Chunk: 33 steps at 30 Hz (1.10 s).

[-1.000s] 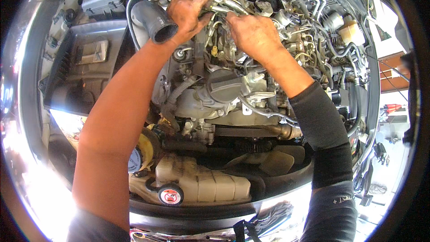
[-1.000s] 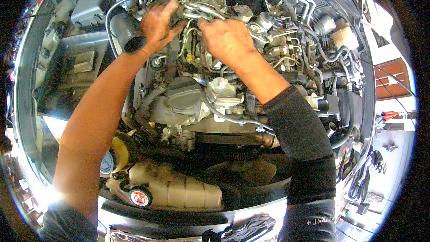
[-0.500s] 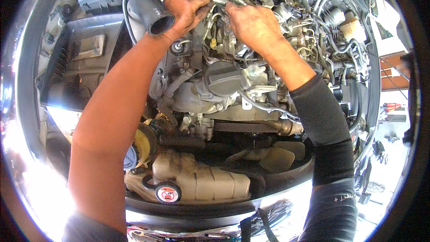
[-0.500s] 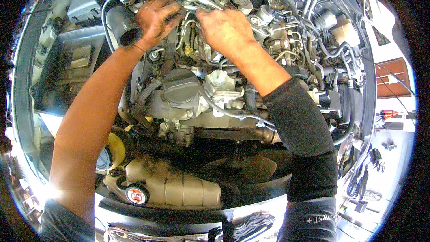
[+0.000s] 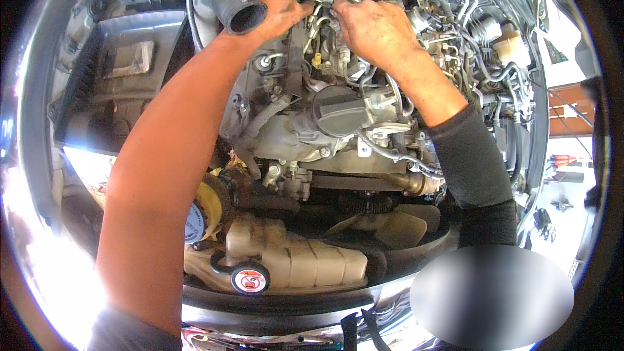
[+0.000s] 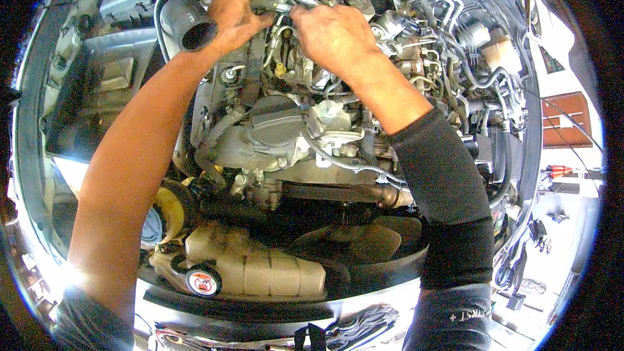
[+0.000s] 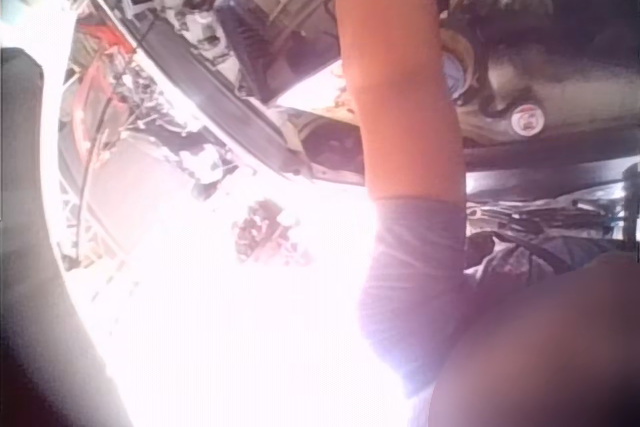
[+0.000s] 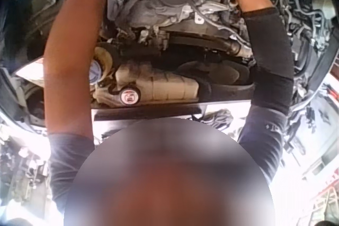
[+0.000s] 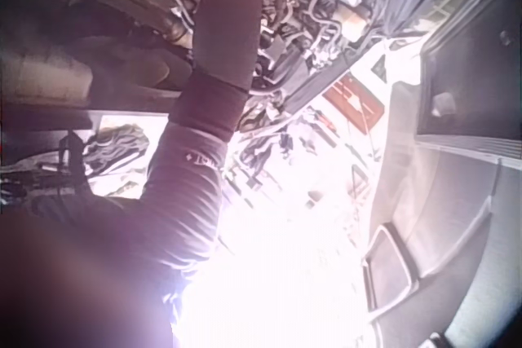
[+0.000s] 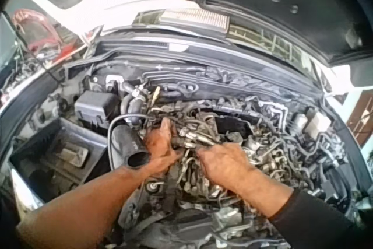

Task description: The person works on a car engine with the hood open, manipulating hoses and connectors by hand. They use a screwdriver to adjust components within the engine bay. The person handles a small cylindrical part and continues to adjust engine components.

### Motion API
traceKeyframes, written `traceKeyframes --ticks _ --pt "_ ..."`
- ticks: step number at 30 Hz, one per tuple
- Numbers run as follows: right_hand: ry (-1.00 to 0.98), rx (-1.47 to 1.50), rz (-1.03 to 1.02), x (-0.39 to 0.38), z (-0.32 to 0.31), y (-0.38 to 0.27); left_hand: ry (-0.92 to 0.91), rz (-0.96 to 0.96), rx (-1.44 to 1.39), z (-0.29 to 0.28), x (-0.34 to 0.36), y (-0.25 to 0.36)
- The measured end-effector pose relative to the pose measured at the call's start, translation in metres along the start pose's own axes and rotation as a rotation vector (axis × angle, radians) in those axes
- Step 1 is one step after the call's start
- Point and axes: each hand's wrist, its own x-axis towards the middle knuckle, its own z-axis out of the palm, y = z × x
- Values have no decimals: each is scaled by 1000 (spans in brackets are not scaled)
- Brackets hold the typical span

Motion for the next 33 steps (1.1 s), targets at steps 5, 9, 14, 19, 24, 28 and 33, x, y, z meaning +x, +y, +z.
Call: traceKeyframes --ticks 5,9,14,19,24,28,33 --pt "-79 -28 49 4 -4 -8 -10 55 59 2 -3 -3" --pt "-91 -29 59 4 -4 -14 -87 29 -48 -7 -5 -4" --pt "-54 -4 56 1 -1 -14 -140 28 -129 -19 -2 5" --pt "-58 16 56 -1 1 -12 -146 18 -88 -20 -2 6" --pt "-34 10 64 -1 3 -15 -143 22 -61 -18 -2 5" --pt "-52 15 65 -4 1 -15 -135 31 -53 -17 -1 4" --pt "-32 20 76 -6 6 -15 -86 86 -48 -15 -2 1"
